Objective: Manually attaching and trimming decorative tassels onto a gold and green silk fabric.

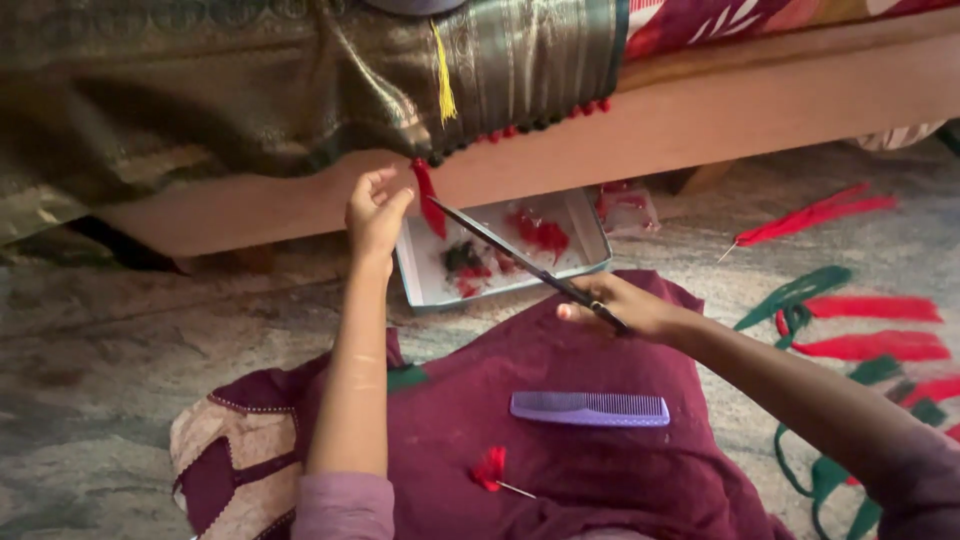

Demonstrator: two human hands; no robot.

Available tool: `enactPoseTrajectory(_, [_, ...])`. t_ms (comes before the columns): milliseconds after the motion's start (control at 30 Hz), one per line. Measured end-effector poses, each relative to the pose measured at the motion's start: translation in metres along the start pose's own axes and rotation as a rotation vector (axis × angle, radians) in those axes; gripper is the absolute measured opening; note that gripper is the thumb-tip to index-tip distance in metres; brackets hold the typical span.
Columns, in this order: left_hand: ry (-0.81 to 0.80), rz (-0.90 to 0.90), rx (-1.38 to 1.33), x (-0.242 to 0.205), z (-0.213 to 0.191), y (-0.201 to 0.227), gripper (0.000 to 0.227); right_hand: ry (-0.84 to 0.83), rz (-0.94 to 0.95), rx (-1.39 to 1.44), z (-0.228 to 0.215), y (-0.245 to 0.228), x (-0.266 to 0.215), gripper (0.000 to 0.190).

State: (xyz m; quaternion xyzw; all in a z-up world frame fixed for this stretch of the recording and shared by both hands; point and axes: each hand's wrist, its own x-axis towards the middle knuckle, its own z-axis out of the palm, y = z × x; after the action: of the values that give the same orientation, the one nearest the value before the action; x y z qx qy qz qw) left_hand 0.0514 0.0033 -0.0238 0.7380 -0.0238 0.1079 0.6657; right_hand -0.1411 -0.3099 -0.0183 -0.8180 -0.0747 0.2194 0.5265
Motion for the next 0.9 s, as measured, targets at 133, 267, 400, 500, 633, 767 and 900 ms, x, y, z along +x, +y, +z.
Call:
enactPoseTrajectory(133, [-0.271,-0.069,-0.362,0.041,0.004,-0.033,0.030,-0.014,-0.001,0.040,-0.009,-0.011,-0.007,0.042])
enactPoseTrajectory(267, [-0.279,-0.425,-0.453,0.039,0.004,-0.017,0.028,-0.023,-0.039,-0.056,-0.024,-0.020,-0.010,0.049])
enactPoseTrajectory(400, [-0.510,-0.225,-0.617,0.040,0.004,-0.028,0.014,-0.032,0.135,-0.086,-0.038,-0.029,-0.013,0.044])
enactPoseTrajectory(500, [-0.565,-0.201,-0.604,0.030,0.002,-0.014,0.012,-0.033,0.123,-0.240,-0.053,-0.027,-0.009,0.045])
enactPoseTrajectory(633, [-0.608,-0.089,-0.401,0.017,-0.004,-0.003,0.023,0.055,-0.555,-0.691,-0.075,-0.028,-0.003,0.054])
enactPoseTrajectory(767, [-0.584,0.081,-0.276,0.000,-0.003,-0.009,0.027,0.069,-0.194,-0.907,-0.082,-0.042,-0.004,0.061])
enactPoseTrajectory(900, [-0.461,0.032,-0.263,-0.016,-0.003,-0.011,0.028,0.176,-0.182,-1.036,-0.084,-0.066,-0.006,0.059])
